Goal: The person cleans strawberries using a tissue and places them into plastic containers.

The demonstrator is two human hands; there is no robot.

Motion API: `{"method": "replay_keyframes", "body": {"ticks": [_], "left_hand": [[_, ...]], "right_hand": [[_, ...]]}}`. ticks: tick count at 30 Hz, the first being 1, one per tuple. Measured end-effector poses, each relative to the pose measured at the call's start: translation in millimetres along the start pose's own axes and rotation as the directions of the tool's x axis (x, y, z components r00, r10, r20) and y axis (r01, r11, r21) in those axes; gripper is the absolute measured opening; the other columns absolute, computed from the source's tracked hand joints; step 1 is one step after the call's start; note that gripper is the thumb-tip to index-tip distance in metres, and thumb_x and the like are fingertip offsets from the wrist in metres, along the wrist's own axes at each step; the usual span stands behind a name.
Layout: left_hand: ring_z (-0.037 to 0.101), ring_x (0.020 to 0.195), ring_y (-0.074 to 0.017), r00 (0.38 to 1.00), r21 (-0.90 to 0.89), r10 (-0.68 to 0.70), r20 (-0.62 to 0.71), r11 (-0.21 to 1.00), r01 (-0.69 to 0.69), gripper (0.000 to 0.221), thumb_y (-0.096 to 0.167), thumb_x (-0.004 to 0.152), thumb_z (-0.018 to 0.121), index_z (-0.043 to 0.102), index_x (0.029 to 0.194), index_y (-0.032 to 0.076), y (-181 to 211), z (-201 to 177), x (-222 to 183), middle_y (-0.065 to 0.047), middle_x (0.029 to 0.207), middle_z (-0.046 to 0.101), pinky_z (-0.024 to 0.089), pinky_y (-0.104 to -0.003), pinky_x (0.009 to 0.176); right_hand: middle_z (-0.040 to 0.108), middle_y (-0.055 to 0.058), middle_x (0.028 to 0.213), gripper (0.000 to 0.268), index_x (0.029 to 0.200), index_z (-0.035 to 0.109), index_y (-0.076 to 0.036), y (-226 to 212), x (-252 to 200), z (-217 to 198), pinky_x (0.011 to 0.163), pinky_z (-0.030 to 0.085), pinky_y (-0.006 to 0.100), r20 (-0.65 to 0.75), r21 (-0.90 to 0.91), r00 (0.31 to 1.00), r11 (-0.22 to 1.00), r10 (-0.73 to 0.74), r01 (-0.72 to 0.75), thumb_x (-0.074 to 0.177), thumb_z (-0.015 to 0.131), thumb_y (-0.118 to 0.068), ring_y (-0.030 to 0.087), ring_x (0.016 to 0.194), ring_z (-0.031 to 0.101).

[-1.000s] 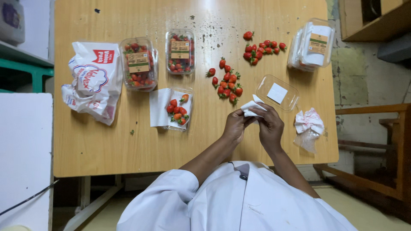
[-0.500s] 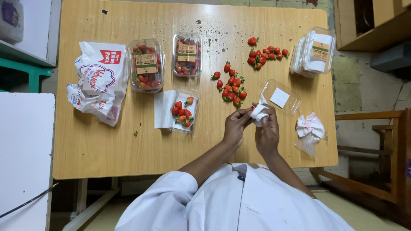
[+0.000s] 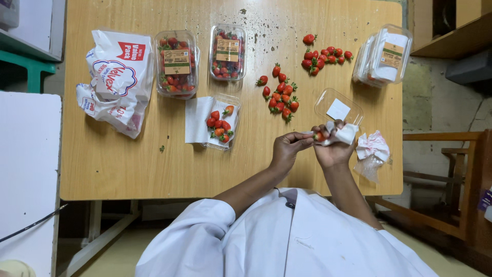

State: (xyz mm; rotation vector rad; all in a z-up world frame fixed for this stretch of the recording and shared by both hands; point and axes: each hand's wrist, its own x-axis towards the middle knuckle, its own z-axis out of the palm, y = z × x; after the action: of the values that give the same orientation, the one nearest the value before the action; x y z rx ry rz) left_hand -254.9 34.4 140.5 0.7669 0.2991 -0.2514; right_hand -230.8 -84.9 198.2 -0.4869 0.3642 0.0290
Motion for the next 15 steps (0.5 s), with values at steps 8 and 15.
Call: {"method": "replay_keyframes", "body": {"ticks": [8, 15], "left_hand": [[0.072, 0.094, -0.0113, 0.994, 0.133, 0.059, 0.097, 0.988, -0.072, 0.027, -0.003, 0.081, 0.082, 0.07, 0.106, -0.002, -0.4, -5.7, -0.3, -0.011, 0.101, 0.07, 0.062, -0.023, 0.087], [0.074, 0.087, -0.0183, 0.992, 0.07, 0.12, -0.045, 0.991, -0.117, 0.015, -0.003, 0.086, 0.079, 0.068, 0.097, -0.004, 26.3, -72.3, 35.3, -0.017, 0.097, 0.074, 0.066, -0.03, 0.082]], "right_hand": [[0.034, -0.002, 0.054, 0.047, 0.069, 0.036, -0.022, 8.5, 9.7, -28.3, 0.084, 0.051, 0.037, -0.089, -0.297, 0.993, 0.954, -0.075, 0.046, 0.112, 0.04, -0.041, 0.02, 0.06, 0.054], [0.048, -0.005, 0.058, 0.047, 0.07, 0.051, -0.022, -14.0, 4.7, -39.5, 0.111, 0.05, 0.043, -0.133, -0.068, 0.991, 0.997, -0.032, 0.023, 0.108, 0.043, -0.048, 0.023, 0.095, 0.069]]}}
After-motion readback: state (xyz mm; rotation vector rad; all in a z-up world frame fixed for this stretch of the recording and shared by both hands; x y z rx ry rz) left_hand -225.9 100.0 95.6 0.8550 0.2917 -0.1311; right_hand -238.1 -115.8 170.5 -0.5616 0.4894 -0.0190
